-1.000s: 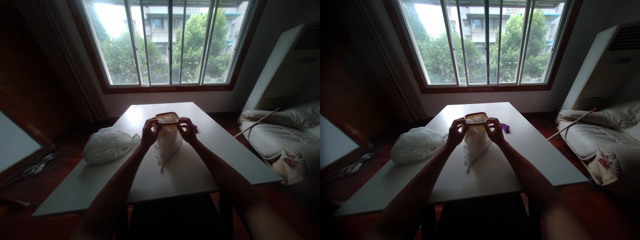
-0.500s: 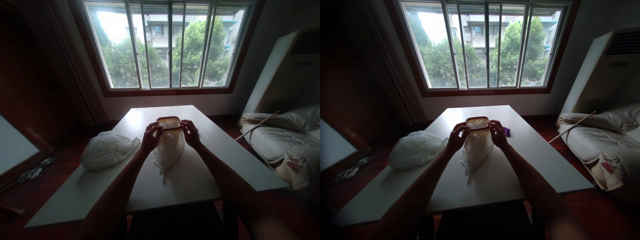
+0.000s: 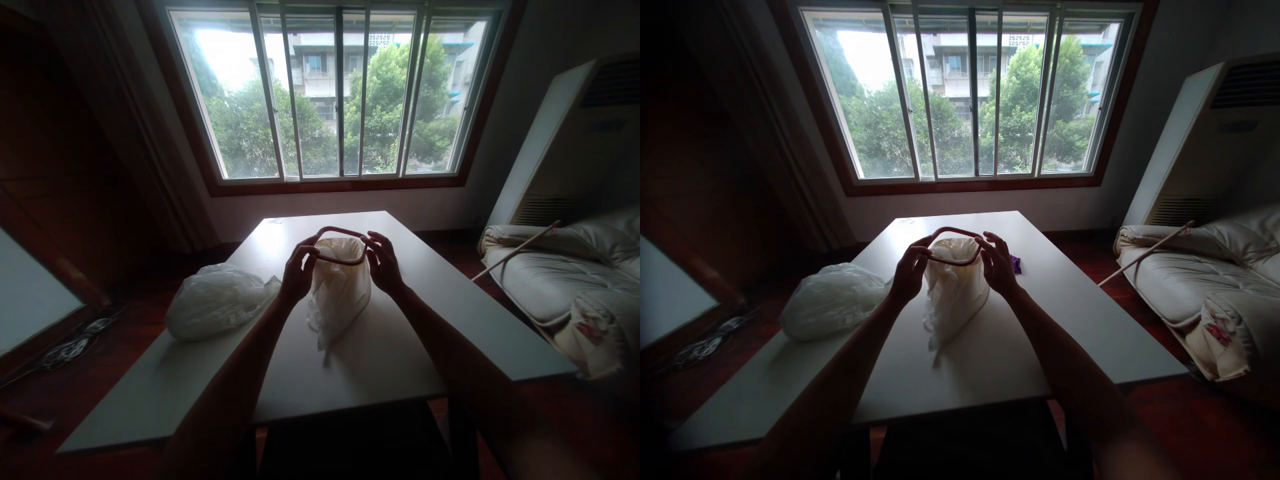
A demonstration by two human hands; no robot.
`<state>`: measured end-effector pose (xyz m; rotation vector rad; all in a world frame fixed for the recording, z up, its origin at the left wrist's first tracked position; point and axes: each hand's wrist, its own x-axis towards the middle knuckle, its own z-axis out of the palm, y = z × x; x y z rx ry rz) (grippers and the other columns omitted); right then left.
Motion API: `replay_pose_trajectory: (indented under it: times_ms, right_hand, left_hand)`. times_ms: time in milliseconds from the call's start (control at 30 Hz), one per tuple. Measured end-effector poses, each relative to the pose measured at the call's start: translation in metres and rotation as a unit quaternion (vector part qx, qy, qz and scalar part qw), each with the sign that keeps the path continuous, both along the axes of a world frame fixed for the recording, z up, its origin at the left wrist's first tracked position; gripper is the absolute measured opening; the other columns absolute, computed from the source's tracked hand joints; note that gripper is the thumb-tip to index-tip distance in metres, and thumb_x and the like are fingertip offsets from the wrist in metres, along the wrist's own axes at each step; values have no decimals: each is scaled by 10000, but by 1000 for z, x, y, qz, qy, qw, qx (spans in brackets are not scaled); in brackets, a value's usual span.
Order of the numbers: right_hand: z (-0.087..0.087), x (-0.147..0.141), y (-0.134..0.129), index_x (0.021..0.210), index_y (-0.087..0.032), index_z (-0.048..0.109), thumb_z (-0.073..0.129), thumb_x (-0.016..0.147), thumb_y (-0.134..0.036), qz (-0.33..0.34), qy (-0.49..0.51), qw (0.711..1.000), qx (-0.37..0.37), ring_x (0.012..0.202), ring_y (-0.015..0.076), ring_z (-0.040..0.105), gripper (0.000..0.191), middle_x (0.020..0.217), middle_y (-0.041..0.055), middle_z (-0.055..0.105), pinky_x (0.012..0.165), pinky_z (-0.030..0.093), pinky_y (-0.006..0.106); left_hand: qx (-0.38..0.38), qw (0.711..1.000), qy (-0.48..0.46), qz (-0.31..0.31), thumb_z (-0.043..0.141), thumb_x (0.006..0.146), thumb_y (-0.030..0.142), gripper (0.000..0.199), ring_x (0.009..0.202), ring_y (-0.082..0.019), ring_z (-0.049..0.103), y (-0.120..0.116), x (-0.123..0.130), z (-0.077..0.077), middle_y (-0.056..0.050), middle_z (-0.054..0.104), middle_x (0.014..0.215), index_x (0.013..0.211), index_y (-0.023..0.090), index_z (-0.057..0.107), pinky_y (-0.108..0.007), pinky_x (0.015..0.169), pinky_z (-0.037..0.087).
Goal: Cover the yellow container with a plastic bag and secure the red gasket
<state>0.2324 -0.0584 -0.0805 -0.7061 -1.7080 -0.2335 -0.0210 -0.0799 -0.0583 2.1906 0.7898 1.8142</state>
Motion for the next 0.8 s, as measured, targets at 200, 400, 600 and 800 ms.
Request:
replay_pose_trajectory:
  times_ms: [200,400,600,800]
  right_hand:
    - [6,2,-4,1150,-278,673,507,1014,-288,14,-3,1000,21,1260,274,553,215,1330,107,581,994,538,518]
    - [10,-8,-12,1095,-261,668,540,998,-226,6,-48,998,41,1182,253,596,165,1133,78,687,998,507,490]
    - [4,-23,-14,1144,-259,699,580,979,-212,-16,-39,997,63,1016,236,627,209,997,74,672,897,524,443]
    - [0,-30,-13,1229,-308,680,542,996,-230,53,-45,997,13,1041,243,618,283,1065,84,642,867,568,447]
  left_hand:
    - [-9,1000,-17,-16,466,1026,368,209,1392,-267,506,5,-2,-2,-139,549,1460,1083,222,604,-546,1130,440]
    - [45,993,53,96,452,1033,378,316,1396,-269,493,-3,-1,3,-144,511,1496,1262,220,604,-547,1138,429]
    - [27,983,127,131,548,984,456,463,1434,-297,441,-12,3,3,-164,423,1562,1382,220,527,-555,1135,430]
    - [13,988,113,102,579,971,386,264,1376,-282,511,-9,7,-1,-144,520,1476,1161,213,637,-516,1118,461]
